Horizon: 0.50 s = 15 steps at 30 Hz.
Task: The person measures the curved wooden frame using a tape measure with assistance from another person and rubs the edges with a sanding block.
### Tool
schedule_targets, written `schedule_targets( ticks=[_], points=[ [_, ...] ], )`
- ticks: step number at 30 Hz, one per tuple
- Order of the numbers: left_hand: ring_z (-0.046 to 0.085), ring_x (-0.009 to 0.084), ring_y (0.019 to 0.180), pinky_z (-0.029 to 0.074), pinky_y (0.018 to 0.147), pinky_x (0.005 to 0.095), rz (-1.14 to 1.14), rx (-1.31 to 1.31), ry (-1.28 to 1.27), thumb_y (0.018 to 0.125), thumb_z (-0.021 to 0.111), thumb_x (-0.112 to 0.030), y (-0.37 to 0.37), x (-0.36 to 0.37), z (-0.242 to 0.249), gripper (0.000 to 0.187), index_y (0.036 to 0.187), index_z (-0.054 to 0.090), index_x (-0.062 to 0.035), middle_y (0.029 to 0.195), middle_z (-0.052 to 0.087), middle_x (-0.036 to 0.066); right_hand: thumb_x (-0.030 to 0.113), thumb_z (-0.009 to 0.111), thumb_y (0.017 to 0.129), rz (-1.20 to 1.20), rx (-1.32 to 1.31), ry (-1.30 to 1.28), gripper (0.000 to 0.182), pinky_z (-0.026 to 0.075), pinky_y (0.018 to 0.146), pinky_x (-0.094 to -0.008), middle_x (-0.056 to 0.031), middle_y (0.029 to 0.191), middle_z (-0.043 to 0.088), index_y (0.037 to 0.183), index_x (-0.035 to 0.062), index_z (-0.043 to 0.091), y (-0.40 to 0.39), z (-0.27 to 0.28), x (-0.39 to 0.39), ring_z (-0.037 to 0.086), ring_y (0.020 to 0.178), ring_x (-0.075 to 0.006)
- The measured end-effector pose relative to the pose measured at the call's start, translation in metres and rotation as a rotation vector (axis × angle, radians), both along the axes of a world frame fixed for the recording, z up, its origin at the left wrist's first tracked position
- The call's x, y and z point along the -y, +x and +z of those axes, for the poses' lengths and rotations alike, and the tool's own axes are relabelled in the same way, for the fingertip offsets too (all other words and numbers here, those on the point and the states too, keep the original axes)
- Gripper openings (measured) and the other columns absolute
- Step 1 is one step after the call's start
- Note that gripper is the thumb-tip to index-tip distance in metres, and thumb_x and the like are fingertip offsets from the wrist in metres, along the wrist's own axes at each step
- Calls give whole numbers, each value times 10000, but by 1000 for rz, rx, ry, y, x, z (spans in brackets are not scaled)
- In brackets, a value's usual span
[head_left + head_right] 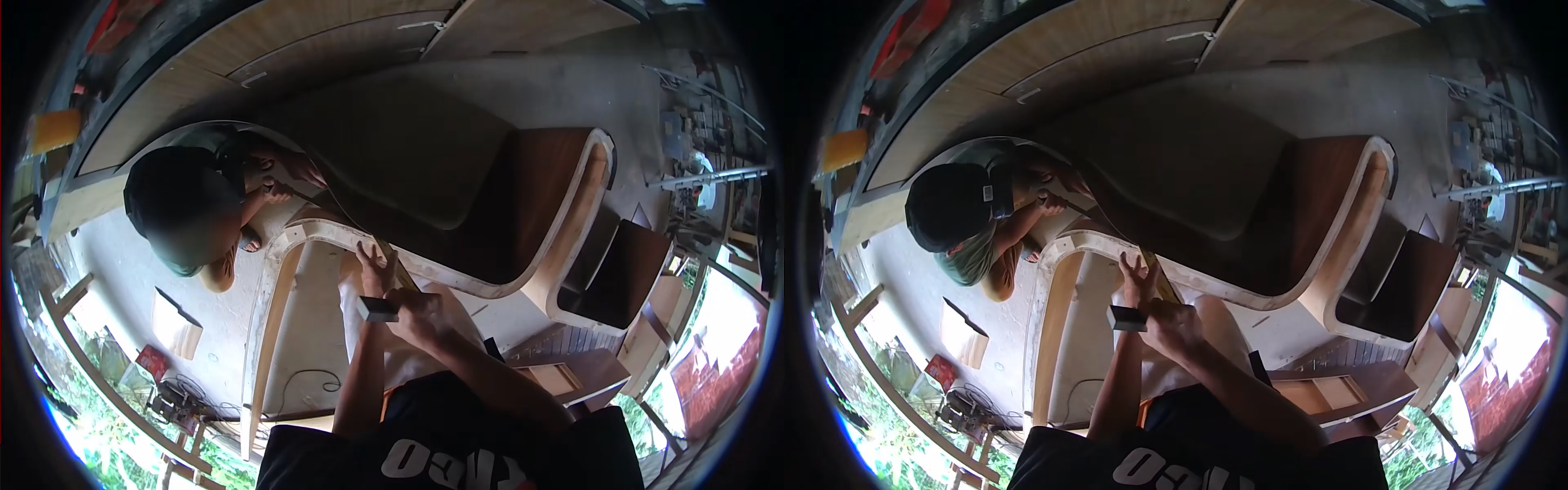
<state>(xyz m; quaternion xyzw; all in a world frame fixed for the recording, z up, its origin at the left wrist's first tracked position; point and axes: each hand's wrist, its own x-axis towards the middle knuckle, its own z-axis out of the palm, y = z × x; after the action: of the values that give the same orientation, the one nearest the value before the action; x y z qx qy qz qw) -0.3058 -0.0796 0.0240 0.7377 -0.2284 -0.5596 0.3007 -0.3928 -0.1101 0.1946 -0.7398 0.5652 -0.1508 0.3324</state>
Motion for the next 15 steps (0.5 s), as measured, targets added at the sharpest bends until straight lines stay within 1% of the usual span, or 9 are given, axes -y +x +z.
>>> schedule_targets(
  ticks=[2, 5, 6, 8, 9, 12, 13, 14, 15],
  points=[
    [512, 281, 1069, 412, 909, 377, -114, -2, 161, 796, 658, -194, 3, 13, 27, 851, 1367, 34, -95, 1254, 459, 191, 183, 708, 641, -24, -1, 26, 153, 494, 459, -304, -72, 604, 603, 628, 86, 590, 0, -6, -5, 603, 507, -202],
    [528, 252, 1038, 441, 863, 372, -116, -59, 70, 812, 632, -149, 7, -18, -33, 772, 1351, 83, -83, 1145, 512, 166, 185, 703, 652, -45, 26, 39, 195, 498, 464, -305, -72, 619, 609, 774, 62, 613, -6, -7, 7, 604, 510, -205],
    [554, 223, 968, 470, 792, 376, -677, 469, -402, 825, 604, -101, 18, -51, -93, 702, 1336, 123, -87, 1076, 524, 144, 188, 702, 656, -46, -8, 64, 248, 498, 465, -302, -72, 625, 612, 846, 54, 617, -9, -7, 15, 604, 511, -203],
    [592, 303, 929, 488, 720, 374, -79, -24, -123, 781, 658, -293, 6, -21, -46, 849, 1369, 94, -56, 1201, 519, 202, 189, 698, 658, -82, -35, 34, 318, 500, 468, -303, -70, 645, 617, 929, 53, 601, -19, -19, 24, 606, 515, -204],
    [580, 306, 953, 487, 724, 380, -77, 147, -230, 785, 656, -288, -5, -14, -30, 820, 1366, 130, -44, 1178, 526, 216, 191, 695, 660, -105, -60, -5, 394, 502, 472, -305, -68, 665, 622, 1011, 53, 584, -21, -23, 28, 608, 519, -205],
    [594, 316, 924, 488, 737, 387, -93, 277, -76, 784, 656, -294, -10, 5, -21, 796, 1359, 165, -46, 1159, 537, 218, 188, 693, 658, -102, -33, -6, 307, 502, 472, -314, -75, 684, 624, 932, 84, 603, -23, -34, 27, 607, 520, -213],
    [614, 319, 879, 490, 749, 401, -323, 472, -344, 787, 649, -299, 10, -50, -128, 762, 1343, 197, -41, 1123, 567, 199, 186, 689, 661, -48, -53, 47, 274, 501, 470, -317, -77, 685, 623, 908, 97, 608, -22, -37, 21, 607, 518, -213],
    [614, 319, 879, 490, 749, 401, -328, 474, -344, 787, 649, -299, -8, -45, -45, 762, 1343, 197, -41, 1123, 567, 199, 166, 671, 665, -58, -14, 52, 221, 495, 464, -319, -66, 684, 624, 872, 113, 615, -17, -32, 18, 609, 530, -208],
    [631, 311, 837, 506, 719, 394, -177, 440, 180, 786, 648, -273, -12, 30, 24, 715, 1318, 230, -43, 1078, 601, 163, 146, 659, 662, -36, 46, 49, 199, 492, 461, -313, -58, 668, 619, 853, 118, 613, -15, -28, 14, 610, 537, -202]
  ],
)
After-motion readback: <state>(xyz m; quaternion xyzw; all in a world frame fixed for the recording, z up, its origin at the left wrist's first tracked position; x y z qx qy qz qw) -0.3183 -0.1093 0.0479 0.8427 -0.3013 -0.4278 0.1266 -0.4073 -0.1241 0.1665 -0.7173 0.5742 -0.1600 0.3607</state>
